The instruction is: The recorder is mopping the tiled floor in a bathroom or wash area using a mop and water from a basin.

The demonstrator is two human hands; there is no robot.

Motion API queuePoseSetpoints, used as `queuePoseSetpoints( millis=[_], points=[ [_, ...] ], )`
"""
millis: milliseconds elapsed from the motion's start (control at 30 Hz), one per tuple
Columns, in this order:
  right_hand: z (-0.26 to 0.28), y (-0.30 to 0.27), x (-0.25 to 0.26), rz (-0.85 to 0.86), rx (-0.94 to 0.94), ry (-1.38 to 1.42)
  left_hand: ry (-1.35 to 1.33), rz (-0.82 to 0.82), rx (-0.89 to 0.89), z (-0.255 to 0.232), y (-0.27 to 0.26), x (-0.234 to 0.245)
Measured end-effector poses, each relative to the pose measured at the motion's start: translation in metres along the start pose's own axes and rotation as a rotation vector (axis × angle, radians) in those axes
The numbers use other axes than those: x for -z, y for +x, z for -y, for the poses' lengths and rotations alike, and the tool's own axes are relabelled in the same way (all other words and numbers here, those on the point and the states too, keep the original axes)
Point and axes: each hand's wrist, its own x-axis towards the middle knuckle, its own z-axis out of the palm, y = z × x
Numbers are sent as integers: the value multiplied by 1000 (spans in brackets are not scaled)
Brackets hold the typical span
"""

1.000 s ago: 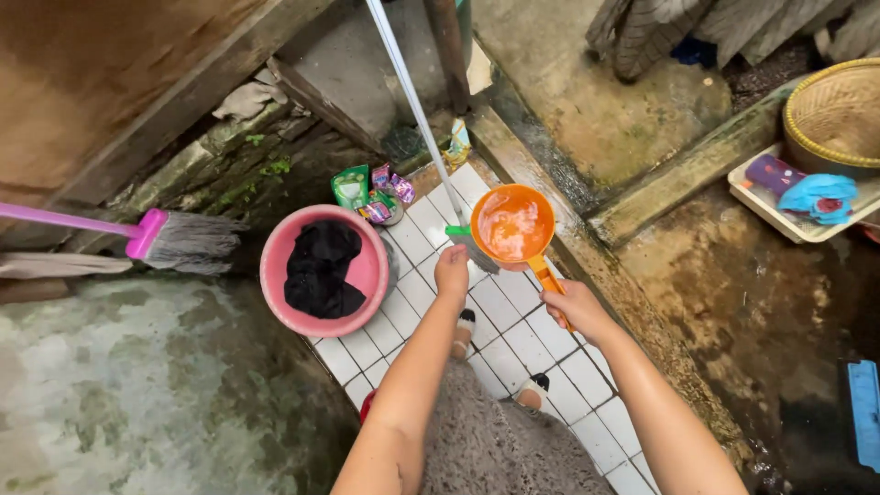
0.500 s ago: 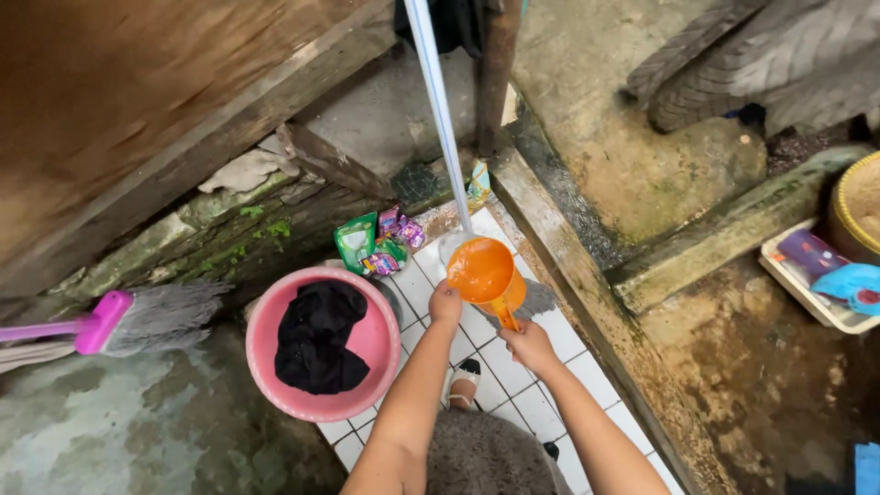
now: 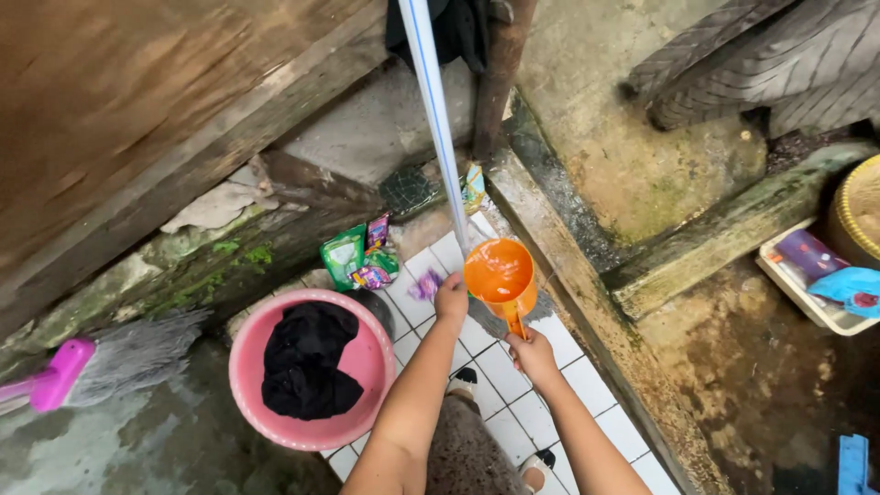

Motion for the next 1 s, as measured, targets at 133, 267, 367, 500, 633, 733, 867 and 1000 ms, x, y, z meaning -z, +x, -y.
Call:
queuePoseSetpoints(
  millis=[133,267,367,500,633,733,867,1000],
  points=[
    [-4,5,15,-27,-31,55,49,11,-30,-9,2,-18],
    [-8,18,25,-51,-19,51,46,2,-10,-16,4,-31],
    [-7,31,24,-78,-6,33,42,7,-24,-22,4,-36],
    [-13,53,16,-137,25,11,58,41,-5,-21,-3,-40],
    [-12,55,7,-208,8,18,83,72,-24,0,-21,-56],
    [-20,49,4,-260,3,59,97,78,-28,17,-49,-72],
    [-38,31,10,-355,-20,58,98,105,6,40,-88,-89],
    [-60,5,20,-466,-44,22,123,173,-6,47,-126,-93]
  ],
)
